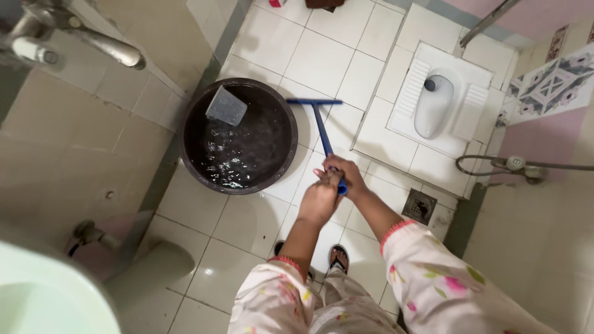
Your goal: The person cleans a bathroom floor using a blue squeegee. They repeatedly scoop water from a black basin with a plastic cup and pour it onto the floor, then use the squeegee to push the water across the tiles toward the drain. The person also briefly rinses their hands under a tap.
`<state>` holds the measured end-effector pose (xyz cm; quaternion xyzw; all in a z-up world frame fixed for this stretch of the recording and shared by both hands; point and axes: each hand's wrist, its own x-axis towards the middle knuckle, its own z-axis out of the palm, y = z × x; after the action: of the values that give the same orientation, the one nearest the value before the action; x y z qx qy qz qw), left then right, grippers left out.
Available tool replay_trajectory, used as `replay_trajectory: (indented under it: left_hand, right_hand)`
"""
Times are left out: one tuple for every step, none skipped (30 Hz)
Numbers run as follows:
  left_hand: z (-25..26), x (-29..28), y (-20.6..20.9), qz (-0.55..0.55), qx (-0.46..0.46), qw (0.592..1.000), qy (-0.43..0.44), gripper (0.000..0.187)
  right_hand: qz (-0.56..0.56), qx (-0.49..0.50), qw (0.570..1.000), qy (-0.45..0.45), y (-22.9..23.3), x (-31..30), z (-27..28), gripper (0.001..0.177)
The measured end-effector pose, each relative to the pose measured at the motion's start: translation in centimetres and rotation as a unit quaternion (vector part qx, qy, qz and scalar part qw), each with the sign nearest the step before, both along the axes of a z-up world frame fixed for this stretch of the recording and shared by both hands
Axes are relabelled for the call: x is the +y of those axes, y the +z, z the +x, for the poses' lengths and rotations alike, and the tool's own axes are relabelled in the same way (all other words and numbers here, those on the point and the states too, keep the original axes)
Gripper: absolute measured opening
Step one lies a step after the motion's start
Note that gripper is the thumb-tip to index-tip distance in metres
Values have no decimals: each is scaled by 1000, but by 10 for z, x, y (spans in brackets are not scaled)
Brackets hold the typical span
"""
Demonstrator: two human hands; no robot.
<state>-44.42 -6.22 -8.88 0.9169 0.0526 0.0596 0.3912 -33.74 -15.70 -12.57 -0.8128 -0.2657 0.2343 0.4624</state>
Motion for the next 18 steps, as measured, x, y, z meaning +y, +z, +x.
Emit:
replay_trajectory:
  left_hand:
    - [-7, -5, 9, 0, 10, 1000, -6, 44]
    - [-14, -12, 18, -2, 19, 1000, -11, 42]
    - [-20, -17, 29, -3, 29, 999, -16, 40]
    - [-24, -22, 41, -2, 19, 1000, -13, 37]
    - [-27, -27, 52, -1, 10, 1000, -11, 34]
    - [-31, -32, 62, -1, 2, 1000, -9, 32]
    - [-36, -36, 71, 8, 18, 1000, -20, 31]
    - [-41, -42, 80, 16, 35, 999, -30, 31]
    - [-46, -48, 87, 25, 52, 998, -40, 31]
    - [-51, -52, 92, 24, 56, 997, -43, 31]
    - [-57, -56, 96, 24, 61, 997, -47, 31]
    - [-62, -62, 99, 22, 67, 996, -49, 32]
    - [-65, -69, 102, 19, 68, 996, -46, 31]
    - [-67, -74, 103, 16, 69, 997, -43, 29]
    - [-69, -78, 105, 14, 70, 997, -40, 28]
    - [-68, -83, 107, 15, 58, 998, -31, 30]
    - [-63, -85, 108, 16, 45, 999, -22, 33]
    - [-60, -88, 109, 14, 35, 999, -16, 35]
  right_hand:
    - [-20, 3, 1000, -9, 17, -5, -9, 25]
    - [-40, 6, 999, -17, 30, -11, -17, 25]
    - [-60, 9, 998, -25, 38, -16, -24, 25]
    - [-58, 23, 998, -32, 44, -23, -29, 24]
    - [-57, 37, 997, -38, 46, -31, -33, 24]
    - [-55, 51, 996, -46, 45, -40, -38, 23]
    - [-26, 75, 996, -44, 41, -49, -45, 22]
    - [3, 99, 994, -41, 37, -59, -52, 20]
    - [33, 124, 991, -39, 33, -68, -58, 19]
    - [45, 143, 988, -45, 29, -76, -63, 16]
    - [57, 162, 984, -51, 25, -83, -67, 14]
    - [67, 183, 979, -56, 24, -91, -71, 11]
    - [27, 149, 988, -38, 23, -99, -73, 11]
    - [-12, 115, 993, -20, 22, -106, -73, 11]
    - [-51, 80, 996, -1, 21, -110, -72, 12]
    - [33, 193, 980, -18, 19, -112, -65, 10]
    - [115, 304, 945, -35, 18, -114, -53, 11]
    - [190, 410, 890, -55, 17, -118, -46, 14]
